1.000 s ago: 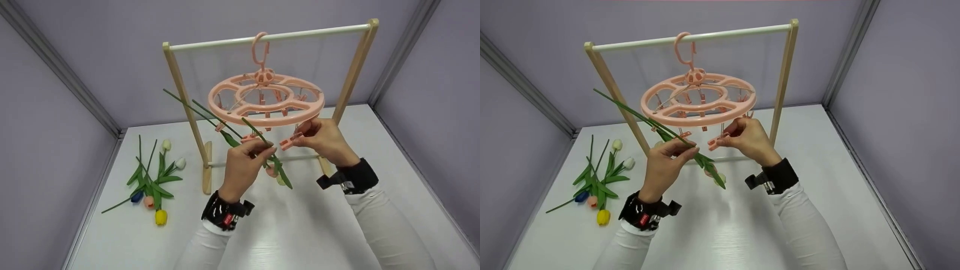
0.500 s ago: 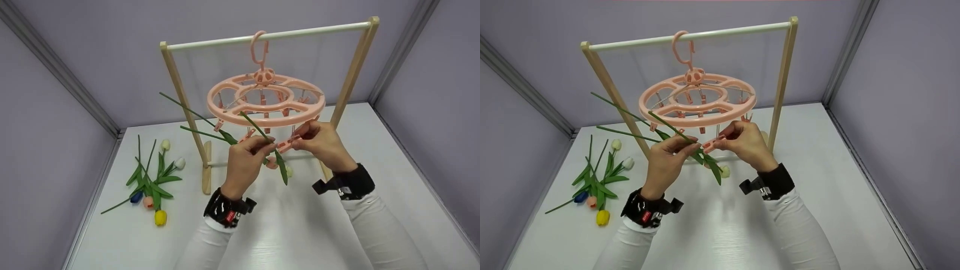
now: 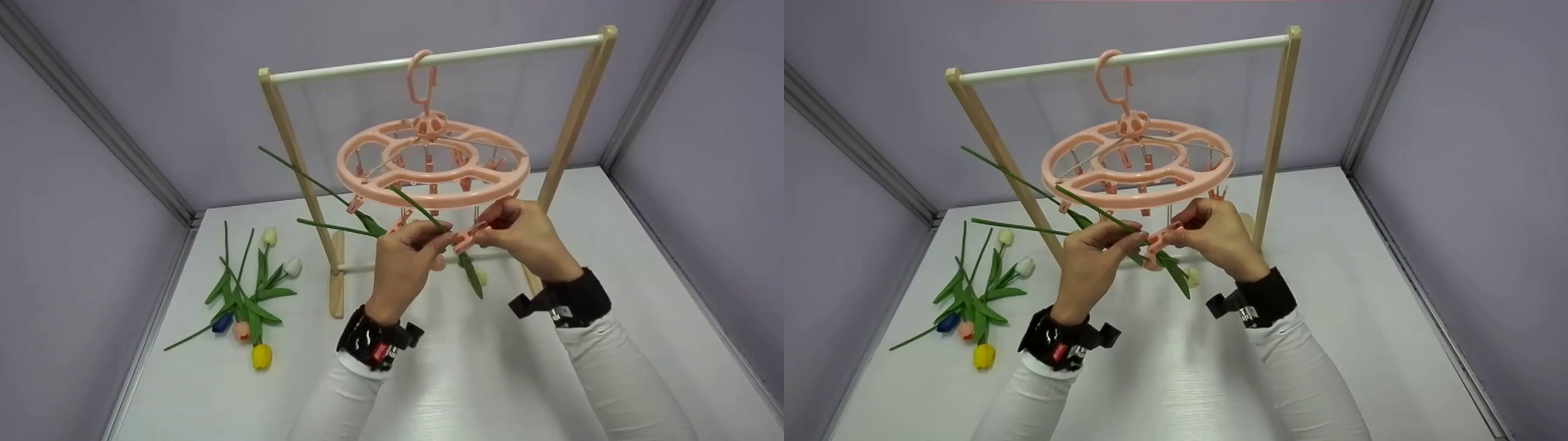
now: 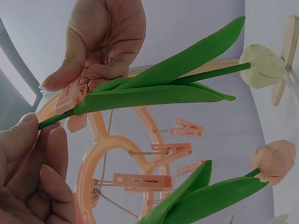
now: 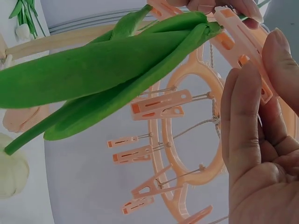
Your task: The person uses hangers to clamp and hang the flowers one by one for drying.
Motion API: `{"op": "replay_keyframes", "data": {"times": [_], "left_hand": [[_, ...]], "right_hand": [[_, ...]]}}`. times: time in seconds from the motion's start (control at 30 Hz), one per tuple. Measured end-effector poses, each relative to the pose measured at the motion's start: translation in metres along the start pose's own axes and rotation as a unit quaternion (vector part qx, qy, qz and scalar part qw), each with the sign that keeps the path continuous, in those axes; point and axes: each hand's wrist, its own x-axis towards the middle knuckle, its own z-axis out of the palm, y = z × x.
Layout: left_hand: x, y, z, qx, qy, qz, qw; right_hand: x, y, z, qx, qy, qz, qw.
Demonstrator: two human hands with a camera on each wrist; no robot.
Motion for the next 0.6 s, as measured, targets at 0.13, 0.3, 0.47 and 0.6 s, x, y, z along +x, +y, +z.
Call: {"op": "replay_keyframes", "data": {"times": [0.13, 0.3, 0.47, 0.6], "left_hand": [[0.0002, -0.0001, 0.0004, -0.020, -0.004, -0.007, 0.9998], [0.0005, -0.0020, 0.0014, -0.021, -0.001, -0.001, 0.9998], [0.0012, -0.0033, 0.0029, -0.026, -0.006, 0.001, 0.9996], [0.0021, -0.0062, 0.0044, -0.016, -0.007, 0.004, 0.9998]], "right_hand": [[-0.0007, -0.0002, 0.0001, 0.002, -0.005, 0.001, 1.000], [-0.0010, 0.0018, 0.0002, 0.000, -0.011, -0.003, 1.000], [-0.0008, 0.0057, -0.0019, 0.001, -0.018, -0.009, 1.000], [-0.0011, 0.0081, -0.0044, 0.014, -0.015, 0.002, 1.000]]}}
